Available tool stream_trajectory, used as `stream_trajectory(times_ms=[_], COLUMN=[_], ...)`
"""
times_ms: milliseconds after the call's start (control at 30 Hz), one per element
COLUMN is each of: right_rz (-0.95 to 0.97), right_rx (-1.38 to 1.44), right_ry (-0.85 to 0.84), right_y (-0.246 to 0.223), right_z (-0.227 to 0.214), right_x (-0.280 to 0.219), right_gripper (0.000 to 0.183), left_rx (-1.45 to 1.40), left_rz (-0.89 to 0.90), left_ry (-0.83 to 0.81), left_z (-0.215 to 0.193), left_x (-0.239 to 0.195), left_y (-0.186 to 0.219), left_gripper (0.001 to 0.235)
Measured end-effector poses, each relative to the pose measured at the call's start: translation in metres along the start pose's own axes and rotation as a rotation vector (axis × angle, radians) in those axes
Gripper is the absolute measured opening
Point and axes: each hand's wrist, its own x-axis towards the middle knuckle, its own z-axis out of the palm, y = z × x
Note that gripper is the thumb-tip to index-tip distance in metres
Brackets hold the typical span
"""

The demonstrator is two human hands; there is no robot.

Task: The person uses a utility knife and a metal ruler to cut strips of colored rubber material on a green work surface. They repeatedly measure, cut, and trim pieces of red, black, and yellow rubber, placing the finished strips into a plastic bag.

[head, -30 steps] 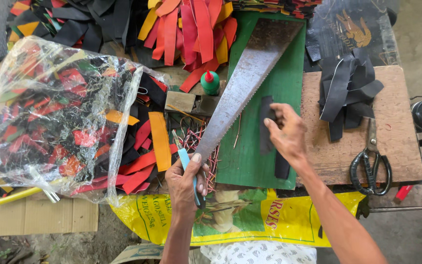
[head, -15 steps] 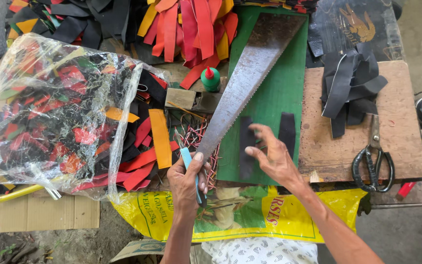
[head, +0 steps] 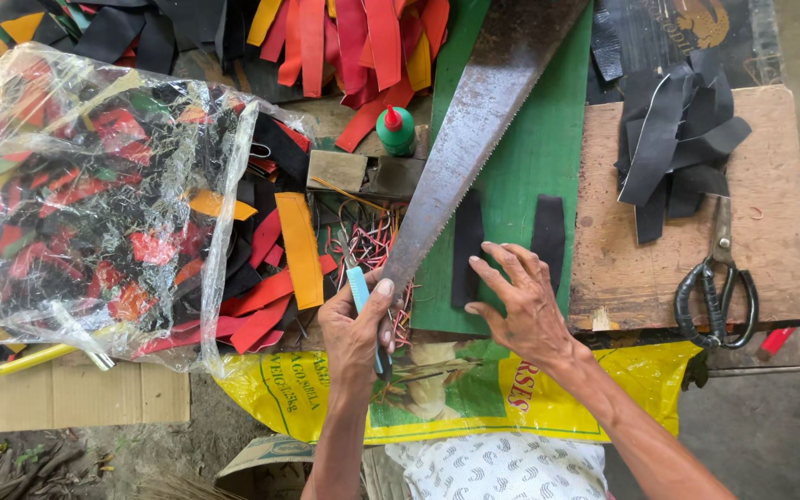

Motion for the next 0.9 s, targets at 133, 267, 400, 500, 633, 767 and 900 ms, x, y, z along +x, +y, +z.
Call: stream_trajectory(times_ms=[133, 267, 400, 500, 633, 767, 900], right_rz=[0.017, 0.065, 0.262, 0.161, 0.026, 0.041, 0.058], right_rx=[0.001, 0.118, 0.215, 0.104, -0.057, -0.086, -0.101], right_ry=[0.008, 0.090, 0.244, 0.203, 0.070, 0.012, -0.016], right_y=[0.004, 0.011, 0.026, 0.034, 0.033, 0.032, 0.035], right_z=[0.010, 0.015, 0.006, 0.005, 0.007, 0.009, 0.010], right_x=[0.003, 0.001, 0.004, 0.016, 0.037, 0.043, 0.047], right_gripper=[0.065, 0.060, 0.041, 0.052, 0.062, 0.066, 0.069], left_rx=[0.025, 0.135, 0.056, 0.020, 0.060, 0.109, 0.121], left_rz=[0.003, -0.046, -0.105, -0.108, -0.098, -0.109, -0.136], left_ry=[0.004, 0.018, 0.014, 0.053, 0.115, 0.129, 0.130], left_z=[0.001, -0.002, 0.006, 0.010, 0.008, 0.006, 0.008], left_x=[0.002, -0.007, -0.046, -0.069, -0.066, -0.060, -0.055], left_y=[0.000, -0.018, -0.069, -0.111, -0.142, -0.150, -0.147], left_gripper=[0.033, 0.029, 0.027, 0.027, 0.028, 0.027, 0.026])
